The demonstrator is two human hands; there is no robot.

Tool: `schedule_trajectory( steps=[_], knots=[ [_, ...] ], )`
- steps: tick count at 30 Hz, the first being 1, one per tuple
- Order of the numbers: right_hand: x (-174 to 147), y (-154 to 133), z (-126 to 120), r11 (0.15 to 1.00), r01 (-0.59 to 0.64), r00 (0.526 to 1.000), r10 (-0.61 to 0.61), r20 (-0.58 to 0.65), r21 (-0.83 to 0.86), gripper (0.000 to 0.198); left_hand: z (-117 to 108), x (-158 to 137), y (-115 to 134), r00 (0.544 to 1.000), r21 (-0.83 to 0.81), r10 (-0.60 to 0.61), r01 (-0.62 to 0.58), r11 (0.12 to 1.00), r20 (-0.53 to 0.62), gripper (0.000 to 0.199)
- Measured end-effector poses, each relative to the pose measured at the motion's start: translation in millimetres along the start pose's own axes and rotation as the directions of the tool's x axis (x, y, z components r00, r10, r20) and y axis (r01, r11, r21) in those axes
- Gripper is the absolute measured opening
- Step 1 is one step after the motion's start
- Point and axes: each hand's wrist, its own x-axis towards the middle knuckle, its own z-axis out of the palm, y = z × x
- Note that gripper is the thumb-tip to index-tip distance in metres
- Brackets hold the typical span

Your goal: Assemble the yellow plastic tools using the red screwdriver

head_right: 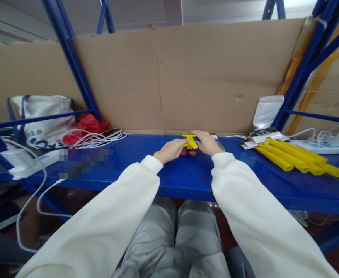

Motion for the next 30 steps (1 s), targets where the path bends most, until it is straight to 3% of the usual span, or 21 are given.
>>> schedule_trajectory(
  steps=[5, 9, 13, 15, 18, 20, 22, 26, 30],
  knots=[
    [3, -9, -2, 0.999, 0.036, 0.988, -0.04, 0.152, 0.035, 0.053, 1, 0, 1, 0.998, -0.025, 0.067, -0.067, 0.997, -0.018, 0.052],
    [4, -11, -8, 0.998, 0.013, 0.989, -0.021, 0.147, 0.056, 0.046, -2, 0, 3, 0.998, -0.031, 0.063, -0.063, 0.998, -0.011, 0.055],
    [4, -10, -8, 0.981, -0.176, 0.984, 0.172, 0.05, 0.084, 0.034, -4, 0, 4, 0.999, -0.021, 0.031, -0.031, 0.999, 0.005, 0.056],
    [4, -4, -5, 0.931, -0.343, 0.939, 0.345, 0.004, 0.125, 0.03, -4, 0, 2, 1.0, -0.017, 0.021, -0.021, 1.0, 0.003, 0.057],
    [2, 11, 0, 0.797, -0.566, 0.815, 0.58, -0.007, 0.209, 0.033, -2, 0, -1, 1.0, -0.02, 0.005, -0.005, 1.0, -0.006, 0.059],
    [-1, 21, 2, 0.716, -0.663, 0.736, 0.676, 0.02, 0.218, 0.04, -2, 1, -2, 1.0, -0.022, -0.009, 0.009, 1.0, -0.008, 0.06],
    [-3, 26, 3, 0.677, -0.716, 0.692, 0.72, 0.05, 0.17, 0.039, -2, 0, -2, 1.0, -0.022, -0.017, 0.017, 1.0, -0.007, 0.06],
    [-2, 25, 7, 0.682, -0.731, 0.68, 0.726, 0.101, 0.015, 0.035, -3, 0, -1, 1.0, -0.027, -0.016, 0.015, 1.0, -0.011, 0.059],
    [2, 23, 12, 0.721, -0.687, 0.711, 0.693, 0.121, -0.088, 0.037, -5, 1, 0, 0.999, -0.033, -0.037, 0.037, 0.999, -0.008, 0.059]
  ],
)
